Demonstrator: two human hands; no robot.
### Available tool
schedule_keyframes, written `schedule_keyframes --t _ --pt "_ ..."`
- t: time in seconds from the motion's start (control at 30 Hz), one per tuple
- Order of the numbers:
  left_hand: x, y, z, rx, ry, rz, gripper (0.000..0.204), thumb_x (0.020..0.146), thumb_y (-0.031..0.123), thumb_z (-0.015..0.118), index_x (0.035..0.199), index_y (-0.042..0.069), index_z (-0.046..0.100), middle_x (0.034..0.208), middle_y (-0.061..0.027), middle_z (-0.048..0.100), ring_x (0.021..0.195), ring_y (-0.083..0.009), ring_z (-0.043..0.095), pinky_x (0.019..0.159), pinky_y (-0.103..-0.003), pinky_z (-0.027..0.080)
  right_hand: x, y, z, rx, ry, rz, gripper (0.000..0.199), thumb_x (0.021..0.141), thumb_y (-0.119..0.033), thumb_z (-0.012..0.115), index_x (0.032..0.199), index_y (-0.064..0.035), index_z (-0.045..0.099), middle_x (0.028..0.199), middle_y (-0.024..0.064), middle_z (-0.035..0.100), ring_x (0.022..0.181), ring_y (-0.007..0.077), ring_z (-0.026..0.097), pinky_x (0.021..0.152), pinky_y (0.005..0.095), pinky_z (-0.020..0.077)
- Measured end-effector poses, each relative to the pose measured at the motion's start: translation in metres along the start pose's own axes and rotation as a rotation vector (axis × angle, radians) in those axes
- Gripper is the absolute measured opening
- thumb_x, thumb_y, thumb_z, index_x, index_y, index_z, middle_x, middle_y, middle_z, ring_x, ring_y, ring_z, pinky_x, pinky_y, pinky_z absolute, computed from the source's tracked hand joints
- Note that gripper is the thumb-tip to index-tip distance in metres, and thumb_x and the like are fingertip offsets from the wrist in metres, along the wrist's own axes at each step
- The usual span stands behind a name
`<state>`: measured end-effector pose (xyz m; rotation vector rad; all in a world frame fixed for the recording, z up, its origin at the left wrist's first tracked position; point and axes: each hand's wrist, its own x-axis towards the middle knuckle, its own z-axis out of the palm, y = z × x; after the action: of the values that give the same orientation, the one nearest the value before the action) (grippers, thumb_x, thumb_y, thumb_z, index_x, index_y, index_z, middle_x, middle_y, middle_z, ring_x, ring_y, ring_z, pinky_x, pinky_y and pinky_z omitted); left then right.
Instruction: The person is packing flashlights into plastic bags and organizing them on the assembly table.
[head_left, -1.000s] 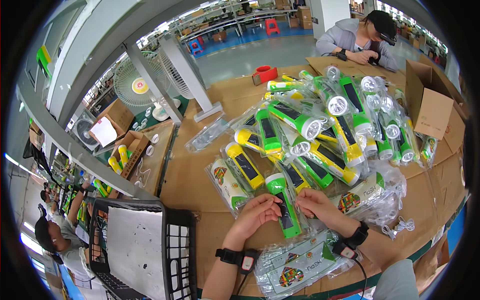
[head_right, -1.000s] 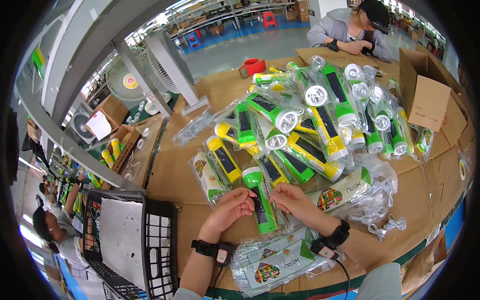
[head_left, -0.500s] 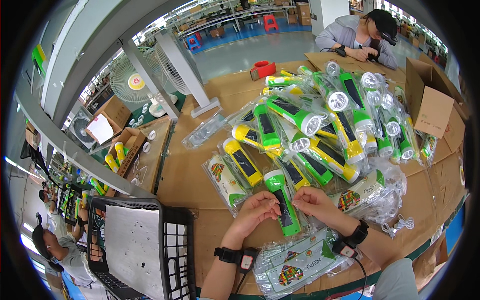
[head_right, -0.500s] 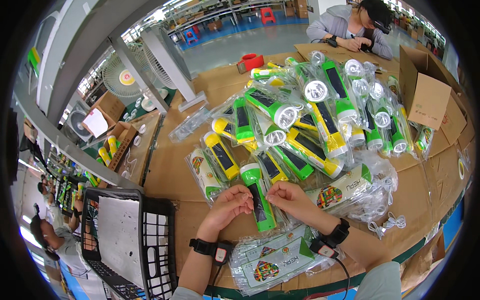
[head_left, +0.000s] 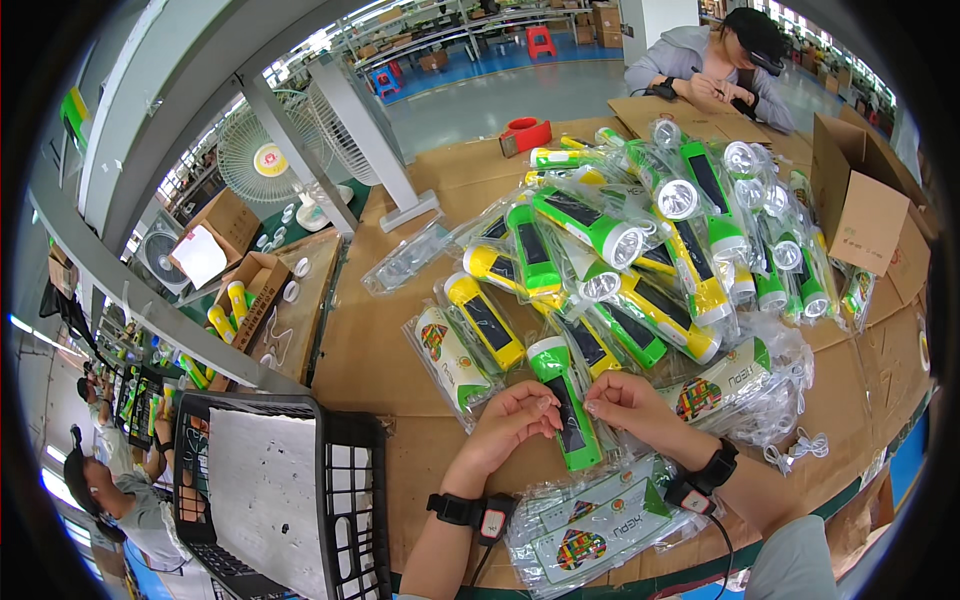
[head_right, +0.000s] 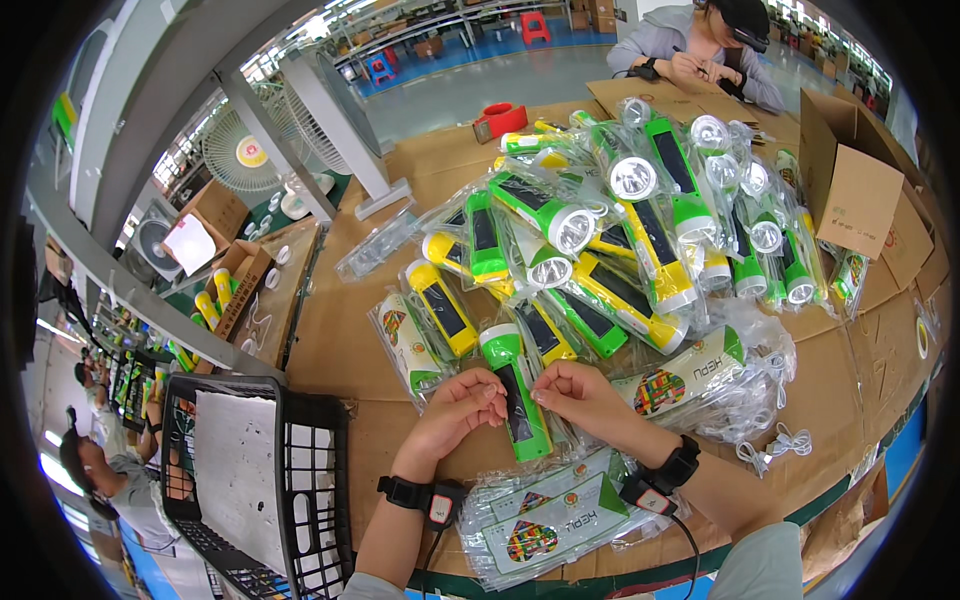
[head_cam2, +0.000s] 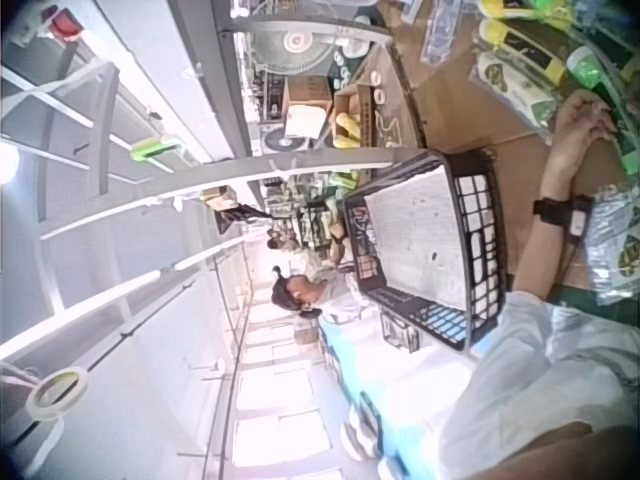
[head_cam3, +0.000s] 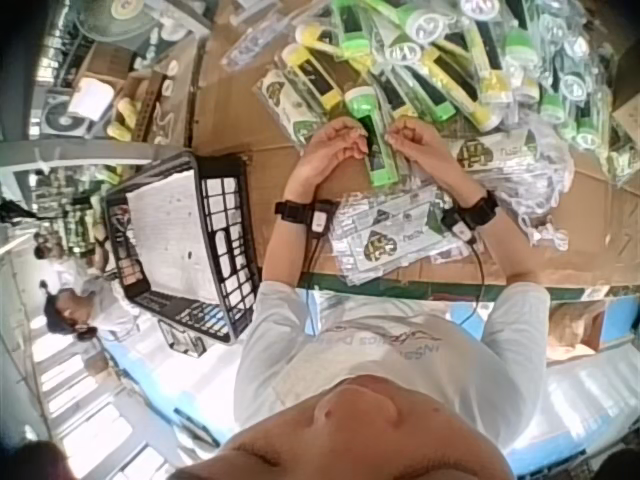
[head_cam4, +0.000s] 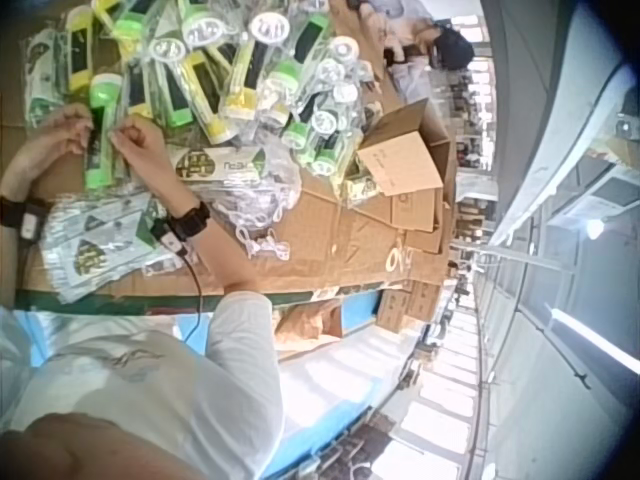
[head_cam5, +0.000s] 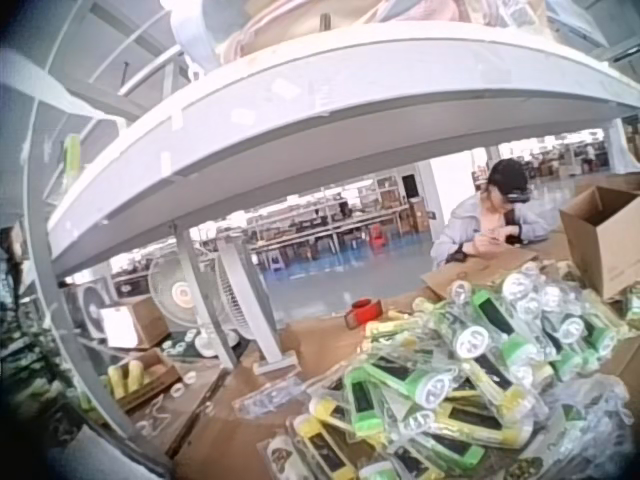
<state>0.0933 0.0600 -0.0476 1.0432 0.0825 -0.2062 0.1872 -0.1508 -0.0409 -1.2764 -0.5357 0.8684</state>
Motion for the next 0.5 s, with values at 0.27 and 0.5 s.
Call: schedule_keyframes --t 0.27,0.5 --pt "-0.0005 -0.0025 -0.0015 -0.018 0.017 0.000 0.013 0.095 0.014 0.058 0.104 0.005 0.055 0.087 -0.0062 0.063 0.079 -0.0138 0.062 0.071 -0.025 0.049 -0.0005 -0.0009 0.0002 0.013 0.000 0.002 0.009 0.092 -0.009 0.062 0.097 -0.0035 0.056 0.076 -0.0054 0.057 0.068 -0.0008 0.050 0.059 0.0155 0.0379" --pt "-0.0004 -0.0012 -0.0010 -0.014 0.014 -0.008 0.014 0.095 0.014 0.059 0.103 0.005 0.054 0.086 -0.0067 0.064 0.079 -0.0143 0.062 0.070 -0.025 0.050 0.0008 0.0025 -0.0004 -0.005 -0.002 -0.003 0.009 0.092 -0.011 0.062 0.096 -0.0052 0.057 0.073 -0.0076 0.054 0.064 -0.0017 0.046 0.055 0.0157 0.0336"
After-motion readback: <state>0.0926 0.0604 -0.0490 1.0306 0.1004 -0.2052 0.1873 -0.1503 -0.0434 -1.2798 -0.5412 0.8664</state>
